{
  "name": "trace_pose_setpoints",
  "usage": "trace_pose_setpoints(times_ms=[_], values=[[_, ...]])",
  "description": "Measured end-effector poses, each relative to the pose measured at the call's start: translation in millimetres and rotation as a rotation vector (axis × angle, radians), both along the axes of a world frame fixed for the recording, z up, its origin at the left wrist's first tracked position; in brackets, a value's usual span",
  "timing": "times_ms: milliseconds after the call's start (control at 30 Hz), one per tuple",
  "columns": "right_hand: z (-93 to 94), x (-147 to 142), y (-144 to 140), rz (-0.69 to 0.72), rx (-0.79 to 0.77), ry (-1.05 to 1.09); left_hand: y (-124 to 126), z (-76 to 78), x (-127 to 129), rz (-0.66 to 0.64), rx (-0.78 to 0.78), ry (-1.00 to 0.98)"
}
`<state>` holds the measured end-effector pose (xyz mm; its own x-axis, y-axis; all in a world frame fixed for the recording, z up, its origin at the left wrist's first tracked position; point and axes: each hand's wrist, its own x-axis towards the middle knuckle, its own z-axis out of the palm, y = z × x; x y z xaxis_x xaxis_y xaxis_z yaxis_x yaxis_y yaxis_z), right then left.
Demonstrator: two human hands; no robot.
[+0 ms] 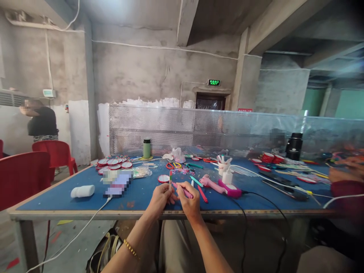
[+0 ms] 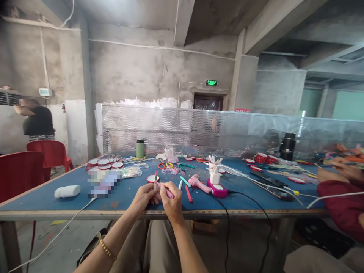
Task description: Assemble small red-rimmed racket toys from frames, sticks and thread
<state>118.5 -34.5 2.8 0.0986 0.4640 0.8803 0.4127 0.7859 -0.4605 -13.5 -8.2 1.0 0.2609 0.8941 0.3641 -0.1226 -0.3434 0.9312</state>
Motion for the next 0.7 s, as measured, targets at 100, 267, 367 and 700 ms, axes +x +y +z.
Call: trace_pose_setpoints(times_ms=[100, 267, 367, 700], values=[[0.8, -0.1, -1.3, 0.021, -0.011, -0.015, -0.4, -0.6, 0.6, -0.004, 0.009, -0.012], [3.2, -0.6, -0.5, 0.024, 0.01, -0.067, -2.5, 0.4, 1.4, 0.016, 0.035, -0.011], [3.1, 0.1, 1.6, 0.024, 0.024, -0.053, -1.4, 0.6, 1.3, 0.022, 0.019, -0.012], [4.3, -3.0, -5.9, 0.029, 0.015, -0.039, -6.5, 0.5, -0.5, 0.007, 0.013, -0.004]])
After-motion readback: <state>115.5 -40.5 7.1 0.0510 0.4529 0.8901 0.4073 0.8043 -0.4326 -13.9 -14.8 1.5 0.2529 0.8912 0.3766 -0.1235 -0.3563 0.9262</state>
